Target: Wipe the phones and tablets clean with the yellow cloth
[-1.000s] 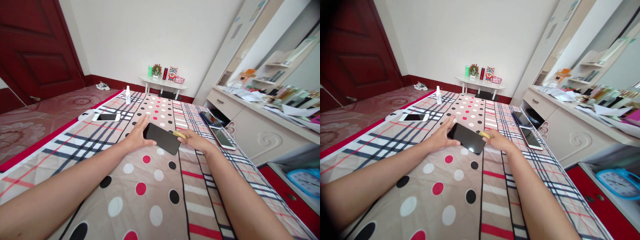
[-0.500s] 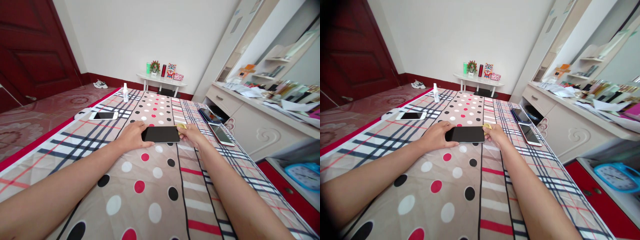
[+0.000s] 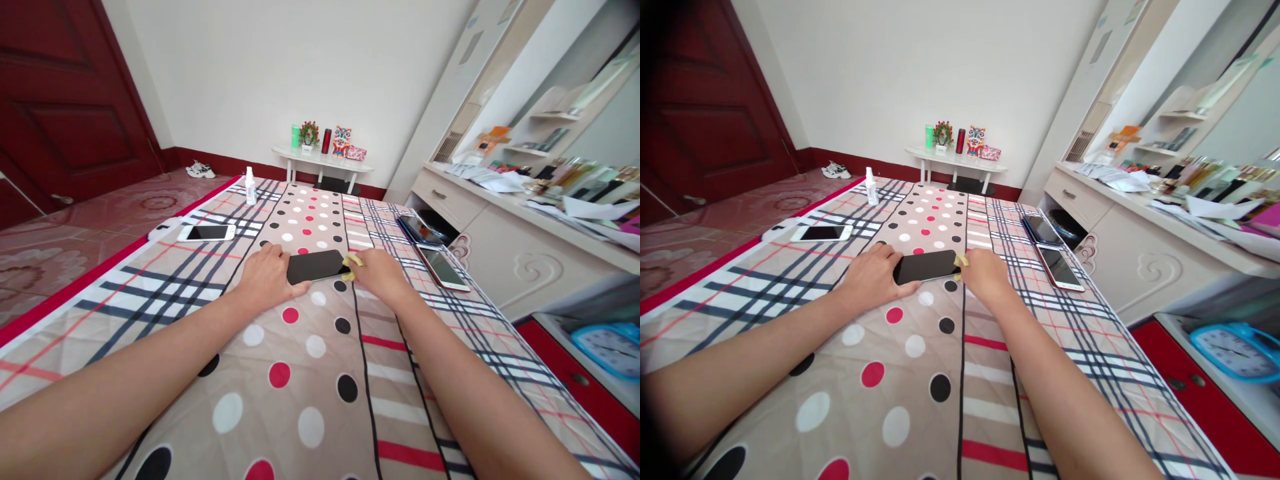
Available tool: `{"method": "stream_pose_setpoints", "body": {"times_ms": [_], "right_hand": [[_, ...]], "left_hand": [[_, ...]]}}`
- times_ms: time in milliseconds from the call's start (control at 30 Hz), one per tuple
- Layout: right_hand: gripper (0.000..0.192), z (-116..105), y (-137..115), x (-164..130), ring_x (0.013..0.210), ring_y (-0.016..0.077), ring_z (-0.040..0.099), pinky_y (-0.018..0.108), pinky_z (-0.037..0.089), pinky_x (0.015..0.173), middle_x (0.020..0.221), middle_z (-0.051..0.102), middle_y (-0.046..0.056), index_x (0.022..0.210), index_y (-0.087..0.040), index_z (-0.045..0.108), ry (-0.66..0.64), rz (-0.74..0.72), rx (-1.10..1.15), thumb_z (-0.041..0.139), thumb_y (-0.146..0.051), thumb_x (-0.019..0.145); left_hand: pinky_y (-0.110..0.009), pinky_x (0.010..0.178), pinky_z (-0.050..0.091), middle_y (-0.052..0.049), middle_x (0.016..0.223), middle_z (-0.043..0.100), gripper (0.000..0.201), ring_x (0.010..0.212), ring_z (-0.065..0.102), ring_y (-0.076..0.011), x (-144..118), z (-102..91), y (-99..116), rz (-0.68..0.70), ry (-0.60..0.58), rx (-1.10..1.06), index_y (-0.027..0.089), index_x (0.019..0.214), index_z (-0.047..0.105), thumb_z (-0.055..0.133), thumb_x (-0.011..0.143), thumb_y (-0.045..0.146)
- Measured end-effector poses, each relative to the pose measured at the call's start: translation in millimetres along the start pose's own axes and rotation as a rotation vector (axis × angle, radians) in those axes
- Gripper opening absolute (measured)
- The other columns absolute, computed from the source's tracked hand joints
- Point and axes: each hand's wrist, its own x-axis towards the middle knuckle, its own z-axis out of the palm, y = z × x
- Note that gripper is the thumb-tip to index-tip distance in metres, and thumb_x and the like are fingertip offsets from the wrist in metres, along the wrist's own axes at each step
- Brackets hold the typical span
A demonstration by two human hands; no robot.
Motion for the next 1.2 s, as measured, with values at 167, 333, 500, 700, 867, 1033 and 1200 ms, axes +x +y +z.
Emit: {"method": "stream_pose_setpoints", "body": {"times_ms": [167,333,500,700,867,1033,1200], "right_hand": [[0.028,-15.0,18.3,6.3,0.079,0.0218,0.056,0.031,0.038,0.066,0.084,0.064,0.009,0.089,-0.018,0.072,0.533,-0.138,0.255,0.048,-0.032,0.089],[0.026,11.6,20.3,7.7,0.084,0.021,0.051,0.031,0.038,0.07,0.088,0.057,0.008,0.094,-0.02,0.073,0.53,-0.312,0.178,0.047,-0.017,0.086],[0.032,49.7,31.7,16.2,0.091,0.0219,0.05,0.031,0.039,0.076,0.094,0.059,0.01,0.096,-0.018,0.073,0.311,-0.373,0.104,0.047,-0.007,0.08],[0.037,51.4,30.2,16.8,0.094,0.0226,0.05,0.033,0.038,0.082,0.096,0.06,0.011,0.098,-0.016,0.072,0.267,-0.393,0.094,0.045,-0.002,0.077],[0.036,47.1,-10.3,-8.4,0.084,0.018,0.053,0.029,0.04,0.076,0.087,0.062,0.006,0.095,-0.018,0.072,0.108,-0.585,0.33,0.046,-0.002,0.077],[0.024,42.5,-28.6,-19.6,0.082,0.0161,0.055,0.026,0.041,0.076,0.086,0.063,0.002,0.09,-0.022,0.073,-0.103,-0.78,0.423,0.055,-0.011,0.08],[0.031,45.5,18.2,11.0,0.082,0.0191,0.053,0.028,0.039,0.07,0.086,0.059,0.007,0.097,-0.018,0.073,0.174,-0.434,0.189,0.049,-0.008,0.08]], "left_hand": [[-0.039,0.078,0.045,-0.014,0.093,0.063,0.063,0.098,0.055,-0.032,-0.3,-1.5,4.8,-0.01,-0.028,-0.007,0.015,0.093,0.067,0.049,0.074,0.073],[-0.039,0.074,0.044,-0.014,0.094,0.063,0.066,0.097,0.055,-0.0319,-4.3,-4.8,11.1,0.026,-0.045,-0.05,0.016,0.099,0.066,0.051,0.073,0.074],[-0.038,0.072,0.043,-0.011,0.1,0.063,0.069,0.094,0.058,-0.0302,-10.9,-14.6,19.5,0.15,-0.124,-0.165,0.022,0.112,0.064,0.059,0.068,0.073],[-0.035,0.07,0.043,-0.01,0.108,0.064,0.094,0.094,0.061,-0.0301,-12.7,-14.2,19.3,0.158,-0.18,-0.227,0.028,0.141,0.038,0.067,0.062,0.07],[-0.035,0.069,0.043,-0.01,0.096,0.067,0.113,0.088,0.063,-0.0314,-13.0,-9.4,20.1,0.101,-0.119,-0.193,0.024,0.148,0.025,0.066,0.057,0.076],[-0.036,0.072,0.042,-0.007,0.081,0.067,0.112,0.08,0.063,-0.0311,-13.6,-11.1,23.7,0.072,-0.058,-0.149,0.022,0.148,0.027,0.065,0.058,0.076],[-0.037,0.073,0.042,-0.007,0.087,0.068,0.117,0.085,0.062,-0.0313,-14.2,-11.1,24.2,0.1,-0.072,-0.196,0.024,0.15,0.02,0.064,0.056,0.079]]}}
